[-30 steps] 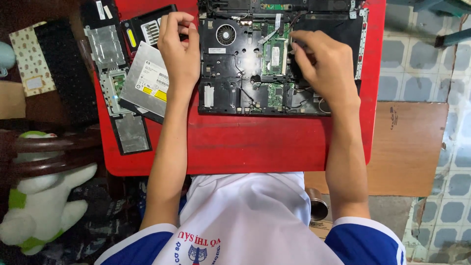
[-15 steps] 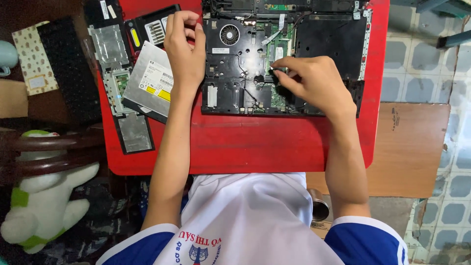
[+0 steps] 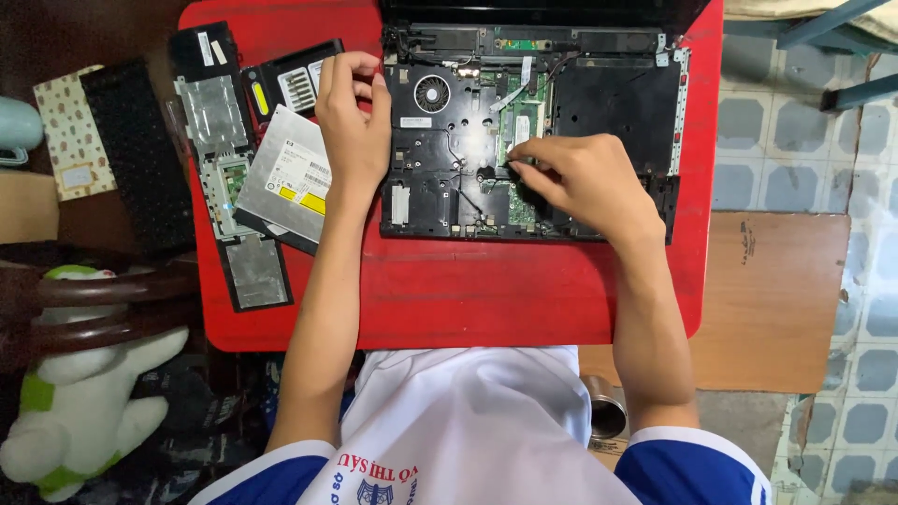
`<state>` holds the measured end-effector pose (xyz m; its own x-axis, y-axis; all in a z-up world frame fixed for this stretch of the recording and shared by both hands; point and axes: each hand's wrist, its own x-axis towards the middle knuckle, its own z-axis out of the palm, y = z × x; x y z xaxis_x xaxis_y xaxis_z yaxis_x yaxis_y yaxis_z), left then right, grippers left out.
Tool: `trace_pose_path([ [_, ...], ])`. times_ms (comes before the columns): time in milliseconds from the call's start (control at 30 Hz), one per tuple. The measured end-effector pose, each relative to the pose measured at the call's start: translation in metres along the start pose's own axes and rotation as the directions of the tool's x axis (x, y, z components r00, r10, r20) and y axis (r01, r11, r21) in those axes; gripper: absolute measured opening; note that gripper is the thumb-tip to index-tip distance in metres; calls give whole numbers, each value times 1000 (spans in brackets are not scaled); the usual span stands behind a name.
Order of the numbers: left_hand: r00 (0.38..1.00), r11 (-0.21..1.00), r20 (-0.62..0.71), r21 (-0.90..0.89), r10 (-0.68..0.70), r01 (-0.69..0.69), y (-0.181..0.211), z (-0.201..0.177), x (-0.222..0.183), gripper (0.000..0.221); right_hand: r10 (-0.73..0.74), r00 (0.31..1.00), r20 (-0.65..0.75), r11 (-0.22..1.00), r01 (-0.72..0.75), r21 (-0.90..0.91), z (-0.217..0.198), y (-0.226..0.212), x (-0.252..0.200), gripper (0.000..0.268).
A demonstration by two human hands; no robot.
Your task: Connecting internal ribbon cables and components to a laptop motherboard during assembly or repair.
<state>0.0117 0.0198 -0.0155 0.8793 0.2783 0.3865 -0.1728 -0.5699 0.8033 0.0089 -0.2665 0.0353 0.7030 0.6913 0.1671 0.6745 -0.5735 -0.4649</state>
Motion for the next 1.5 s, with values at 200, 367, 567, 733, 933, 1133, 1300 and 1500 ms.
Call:
trace_pose_path([
  [200,1000,1000,6,12,-4,4,0,1,0,11,-16,1000,18,996,17,-82,3,5,-3,16],
  [367,1000,1000,4,18,3,-3,-1,1,-1,10,14,1000,10,992,-12,-127,2,-2,-3,17],
  [567,1000,1000,5,23,-1,1,-1,2,-1,10,34,999,-16,984,-37,-176,7,-2,-4,20],
  [733,1000,999,10,32,-3,2,0,2,-1,9,37,999,-12,997,-38,-68,0,-6,0,21],
  [933,1000,999,4,37,14,-15,-2,2,-1,9,95,994,50,996,-94,-8,-2,-4,1,24],
  [1133,1000,999,20,44,12,-13,1,2,0,9,34,999,-19,999,-34,-8,3,-2,0,19],
  [1300,1000,999,20,44,22,-23,-2,1,0,9,-31,995,-91,999,30,-20,12,4,-2,17],
  [1500,999,998,27,56,31,-33,-2,1,0,8,-22,999,-35,996,19,-84,12,3,-1,17],
])
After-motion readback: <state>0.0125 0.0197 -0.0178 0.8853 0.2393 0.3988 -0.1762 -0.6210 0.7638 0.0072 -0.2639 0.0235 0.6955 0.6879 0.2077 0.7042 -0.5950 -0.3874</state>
